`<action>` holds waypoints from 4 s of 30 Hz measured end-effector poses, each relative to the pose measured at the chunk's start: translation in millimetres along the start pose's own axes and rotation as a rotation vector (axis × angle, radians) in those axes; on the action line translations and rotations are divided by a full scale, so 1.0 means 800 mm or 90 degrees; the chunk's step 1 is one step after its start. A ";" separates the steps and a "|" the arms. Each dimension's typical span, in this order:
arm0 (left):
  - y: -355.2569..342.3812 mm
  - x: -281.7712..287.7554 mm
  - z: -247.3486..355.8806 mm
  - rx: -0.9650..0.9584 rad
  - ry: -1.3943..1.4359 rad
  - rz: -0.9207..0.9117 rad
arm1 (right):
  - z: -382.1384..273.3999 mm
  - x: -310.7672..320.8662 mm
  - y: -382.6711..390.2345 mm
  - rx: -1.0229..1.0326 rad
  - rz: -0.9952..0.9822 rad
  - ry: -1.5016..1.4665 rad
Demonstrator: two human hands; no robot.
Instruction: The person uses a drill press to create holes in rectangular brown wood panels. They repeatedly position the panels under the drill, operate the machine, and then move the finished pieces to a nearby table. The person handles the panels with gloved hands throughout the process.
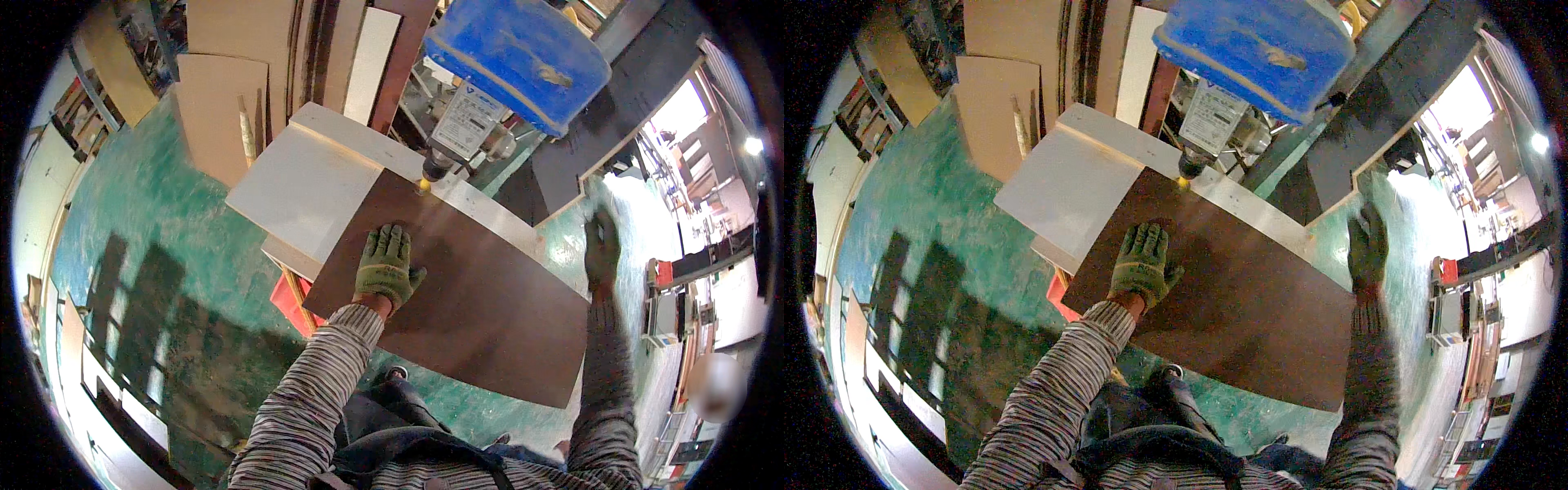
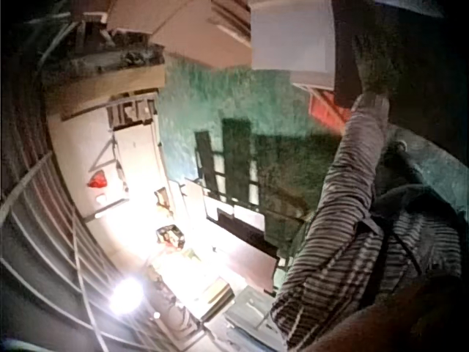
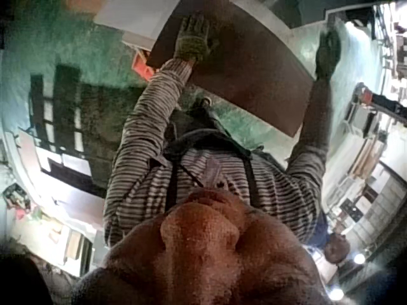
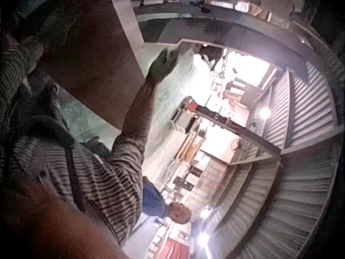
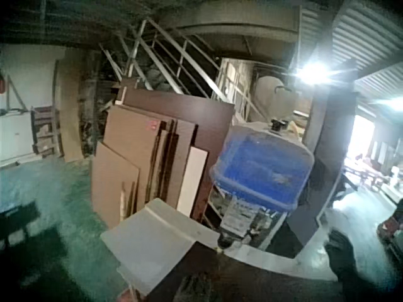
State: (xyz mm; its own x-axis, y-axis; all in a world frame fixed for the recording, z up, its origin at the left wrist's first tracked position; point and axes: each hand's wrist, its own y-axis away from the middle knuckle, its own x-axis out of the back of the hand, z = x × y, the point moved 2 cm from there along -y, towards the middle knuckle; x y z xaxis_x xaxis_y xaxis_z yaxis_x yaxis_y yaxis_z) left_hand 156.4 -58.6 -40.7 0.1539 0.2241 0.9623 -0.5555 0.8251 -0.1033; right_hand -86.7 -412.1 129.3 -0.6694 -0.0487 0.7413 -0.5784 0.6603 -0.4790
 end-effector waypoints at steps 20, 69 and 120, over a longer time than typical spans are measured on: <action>0.004 0.007 0.000 0.028 0.010 0.002 | -0.210 -0.068 -0.272 0.525 0.017 0.634; 0.004 0.007 0.000 0.033 -0.011 -0.056 | -0.141 -0.286 0.020 -0.008 0.009 -0.141; 0.010 -0.032 0.094 0.000 -0.073 -0.110 | -0.015 -0.048 0.435 -0.766 -0.260 -0.740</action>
State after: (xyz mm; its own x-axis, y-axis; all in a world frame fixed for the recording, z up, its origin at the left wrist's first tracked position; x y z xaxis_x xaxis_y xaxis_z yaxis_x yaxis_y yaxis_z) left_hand 86.4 -96.9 -47.5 0.1532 0.0182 0.9880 -0.5289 0.8461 0.0664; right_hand -256.3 -171.4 -59.9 -0.8536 -0.4589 -0.2463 -0.4998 0.5887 0.6353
